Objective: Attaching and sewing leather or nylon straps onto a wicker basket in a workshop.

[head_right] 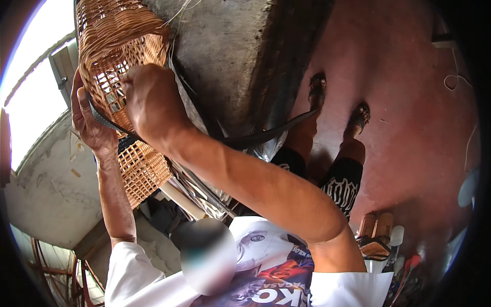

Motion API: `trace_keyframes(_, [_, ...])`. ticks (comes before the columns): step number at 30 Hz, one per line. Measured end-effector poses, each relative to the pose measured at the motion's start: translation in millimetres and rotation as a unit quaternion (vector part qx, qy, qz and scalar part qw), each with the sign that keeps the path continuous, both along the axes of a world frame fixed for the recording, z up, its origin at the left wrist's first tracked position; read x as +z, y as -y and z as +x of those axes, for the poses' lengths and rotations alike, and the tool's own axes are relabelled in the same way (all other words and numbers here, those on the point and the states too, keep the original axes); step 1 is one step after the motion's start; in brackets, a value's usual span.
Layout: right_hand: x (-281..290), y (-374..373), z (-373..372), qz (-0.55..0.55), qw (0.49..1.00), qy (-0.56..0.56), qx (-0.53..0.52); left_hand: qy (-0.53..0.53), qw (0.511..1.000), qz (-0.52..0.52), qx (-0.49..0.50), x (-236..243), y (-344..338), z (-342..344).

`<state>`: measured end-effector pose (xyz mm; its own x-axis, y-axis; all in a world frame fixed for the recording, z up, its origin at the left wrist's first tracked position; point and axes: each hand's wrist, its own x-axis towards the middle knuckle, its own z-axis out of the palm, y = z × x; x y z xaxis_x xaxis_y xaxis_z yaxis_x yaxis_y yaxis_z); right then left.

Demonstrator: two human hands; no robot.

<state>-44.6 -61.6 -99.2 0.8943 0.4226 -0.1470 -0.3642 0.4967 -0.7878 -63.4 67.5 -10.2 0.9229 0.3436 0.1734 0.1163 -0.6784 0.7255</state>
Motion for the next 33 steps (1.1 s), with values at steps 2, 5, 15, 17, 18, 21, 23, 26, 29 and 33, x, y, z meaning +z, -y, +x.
trace_keyframes(2, [2.9, -8.3, 12.7, -0.005, 0.997, -0.073, 0.017, -0.006, 0.999, -0.039, 0.007, -0.6, 2.0, 1.3])
trace_keyframes(5, [13.6, -20.0, 24.2, -0.017, 0.992, -0.119, 0.036, -0.004, 1.000, 0.003, -0.004, 2.2, -3.1, -1.3])
trace_keyframes(15, [-1.1, -60.0, 44.0, -0.296, 0.951, 0.072, 0.053, -0.008, 0.997, 0.072, -0.008, -2.8, 2.4, -3.1])
trace_keyframes(17, [0.8, -54.6, 37.7, -0.248, 0.964, 0.081, -0.051, -0.028, 0.999, 0.036, 0.015, -2.0, -0.5, -4.0])
trace_keyframes(18, [0.3, -58.1, 35.9, -0.311, 0.916, 0.196, -0.162, -0.031, 0.998, 0.058, 0.008, -0.2, -0.8, -3.1])
trace_keyframes(21, [-4.3, -51.9, 29.6, -0.175, 0.984, -0.025, -0.006, -0.046, 0.997, 0.066, 0.007, 2.5, 5.3, -1.5])
trace_keyframes(23, [0.8, -49.6, 30.3, -0.200, 0.979, -0.028, 0.017, -0.008, 0.997, 0.077, -0.016, -0.4, 3.1, -0.5])
trace_keyframes(26, [-3.9, -48.6, 28.7, -0.298, 0.948, 0.109, 0.003, -0.007, 0.999, 0.049, -0.018, -2.4, 5.3, 3.4])
trace_keyframes(29, [7.8, -31.9, 25.0, -0.287, 0.946, 0.059, 0.138, 0.000, 0.998, 0.067, -0.020, -1.8, -0.2, -2.0])
trace_keyframes(33, [8.2, -27.3, 21.6, -0.200, 0.976, -0.041, -0.080, -0.022, 0.993, 0.110, -0.035, -2.1, -0.8, -0.1])
